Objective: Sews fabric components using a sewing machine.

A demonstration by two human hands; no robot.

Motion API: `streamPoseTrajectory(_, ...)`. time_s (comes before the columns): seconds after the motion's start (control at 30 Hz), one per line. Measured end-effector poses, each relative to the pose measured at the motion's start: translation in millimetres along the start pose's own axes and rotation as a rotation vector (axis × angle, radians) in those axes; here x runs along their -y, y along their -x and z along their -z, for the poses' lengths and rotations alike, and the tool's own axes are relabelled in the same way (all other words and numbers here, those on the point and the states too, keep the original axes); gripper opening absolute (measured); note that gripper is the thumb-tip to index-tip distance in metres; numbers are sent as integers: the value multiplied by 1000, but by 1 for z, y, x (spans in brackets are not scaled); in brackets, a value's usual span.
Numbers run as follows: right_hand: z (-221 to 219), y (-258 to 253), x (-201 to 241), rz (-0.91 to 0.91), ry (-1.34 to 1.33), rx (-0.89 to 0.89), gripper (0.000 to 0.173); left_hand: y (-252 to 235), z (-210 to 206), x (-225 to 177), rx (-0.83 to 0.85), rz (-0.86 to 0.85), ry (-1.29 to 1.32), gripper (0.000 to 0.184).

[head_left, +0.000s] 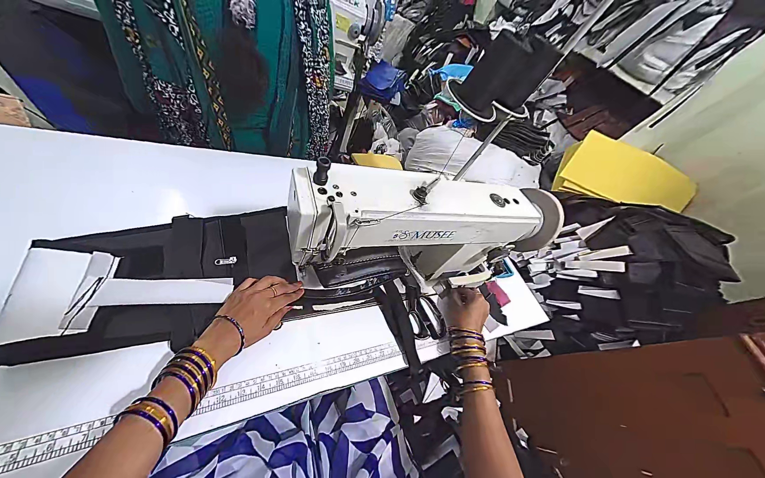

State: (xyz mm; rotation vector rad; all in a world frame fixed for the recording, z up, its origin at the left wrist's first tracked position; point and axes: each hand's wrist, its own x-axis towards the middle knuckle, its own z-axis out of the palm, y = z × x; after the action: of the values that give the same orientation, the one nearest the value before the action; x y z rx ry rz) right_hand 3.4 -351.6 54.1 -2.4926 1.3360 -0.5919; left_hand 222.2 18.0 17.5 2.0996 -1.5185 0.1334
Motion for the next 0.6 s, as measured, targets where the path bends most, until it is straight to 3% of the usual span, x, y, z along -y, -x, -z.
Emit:
streamPoseTrajectory(0.1,15,23,0,83,-99,-87,26,-5,5,-7,41,28,-11,33)
streamPoseTrajectory(0.17,27,50,19,239,-237,-28,24,-7,8,-10,70,51,-22,32)
streamPoseTrajectory(0.27,15,90,69,588,-461,426,25,-7,11,-12,135,86,-17,33)
streamPoseTrajectory(0.37,-8,104,141,796,-223,775,27,-10,16,-15,201,120,-19,35)
streamPoseTrajectory(0.43,-24,112,165,798,-97,635,26,-11,17,-17,221,121,-36,35)
streamPoseTrajectory(0.53,-31,127,160,795,-224,253,19,-9,16,-15,188,96,-41,35)
streamPoseTrajectory(0.6,-28,145,147,818,-270,184,19,-9,17,-13,179,99,-17,35)
